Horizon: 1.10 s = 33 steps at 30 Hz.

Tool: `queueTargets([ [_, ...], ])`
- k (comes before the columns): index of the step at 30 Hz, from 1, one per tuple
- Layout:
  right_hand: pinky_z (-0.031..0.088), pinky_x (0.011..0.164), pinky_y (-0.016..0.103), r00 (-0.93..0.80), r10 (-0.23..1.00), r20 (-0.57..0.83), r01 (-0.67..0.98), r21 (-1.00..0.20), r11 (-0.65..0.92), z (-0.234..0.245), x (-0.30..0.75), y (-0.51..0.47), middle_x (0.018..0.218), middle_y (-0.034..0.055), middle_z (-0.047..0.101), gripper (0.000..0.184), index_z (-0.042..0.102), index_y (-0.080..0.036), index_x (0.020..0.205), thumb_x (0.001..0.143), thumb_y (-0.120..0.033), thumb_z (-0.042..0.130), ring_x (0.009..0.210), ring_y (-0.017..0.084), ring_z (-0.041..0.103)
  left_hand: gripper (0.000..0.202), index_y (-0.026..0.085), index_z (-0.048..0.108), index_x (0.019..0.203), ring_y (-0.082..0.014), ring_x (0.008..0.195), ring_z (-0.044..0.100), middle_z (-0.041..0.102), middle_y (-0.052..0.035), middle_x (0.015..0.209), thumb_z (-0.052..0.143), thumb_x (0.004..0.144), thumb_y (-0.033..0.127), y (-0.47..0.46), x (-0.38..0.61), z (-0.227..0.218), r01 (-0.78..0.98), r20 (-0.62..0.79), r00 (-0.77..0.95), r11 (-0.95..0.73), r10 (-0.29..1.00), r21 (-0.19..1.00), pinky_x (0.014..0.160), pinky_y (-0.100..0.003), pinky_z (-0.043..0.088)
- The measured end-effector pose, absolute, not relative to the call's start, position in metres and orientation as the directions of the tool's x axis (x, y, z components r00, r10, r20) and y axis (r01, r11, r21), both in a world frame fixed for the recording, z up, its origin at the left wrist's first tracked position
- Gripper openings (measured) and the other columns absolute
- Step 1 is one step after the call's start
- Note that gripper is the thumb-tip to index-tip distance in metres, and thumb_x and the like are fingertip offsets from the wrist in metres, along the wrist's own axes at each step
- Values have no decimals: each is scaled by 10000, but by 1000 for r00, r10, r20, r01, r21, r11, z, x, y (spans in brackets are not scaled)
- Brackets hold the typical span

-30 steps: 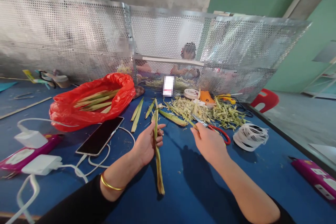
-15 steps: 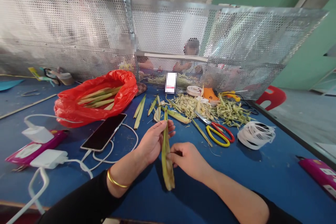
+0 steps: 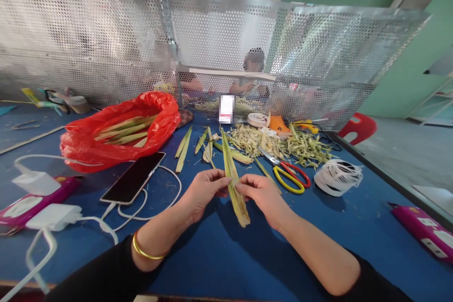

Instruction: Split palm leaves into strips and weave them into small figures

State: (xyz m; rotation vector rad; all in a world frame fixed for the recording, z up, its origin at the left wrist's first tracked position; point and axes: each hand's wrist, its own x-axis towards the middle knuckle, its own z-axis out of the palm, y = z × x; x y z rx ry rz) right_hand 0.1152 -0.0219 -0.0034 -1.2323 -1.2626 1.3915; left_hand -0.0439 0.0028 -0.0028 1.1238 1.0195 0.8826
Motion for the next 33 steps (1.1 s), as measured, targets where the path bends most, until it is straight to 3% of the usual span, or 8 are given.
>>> queueTargets([
  [8,333,550,245,-85,992,-97,-65,-993,-103,-12,110,-21,563,-38,513,304,592,-155,638,656,-435,708,560,100,436,216,143,650,750,-177,695,653,683,-63,733,711,689,341,-2,-37,-5,-76,-187,342,225,921,971,639,-266,495],
  [18,348,579,261,-1,1000,-20,136,-991,-20,-16,107,-23,610,-23,509,250,591,-152,671,727,-390,642,599,120,429,242,126,623,670,-126,585,615,637,-7,620,779,621,305,-4,-33,-5,-160,-268,264,316,926,935,621,-253,506],
  [26,346,591,256,-84,990,-116,-130,-983,-126,-18,107,-24,596,-27,514,292,600,-148,675,682,-423,700,583,107,428,236,114,631,729,-170,639,664,690,-66,670,744,676,314,-2,-35,-7,-215,-325,409,436,853,874,670,-274,506],
  [33,397,637,260,-170,963,-211,-296,-921,-254,-16,108,-24,642,-7,557,329,616,-140,677,589,-411,780,608,112,491,211,114,654,767,-158,642,662,699,-66,694,736,699,297,0,-38,-13,-255,-312,469,465,826,848,710,-278,500],
])
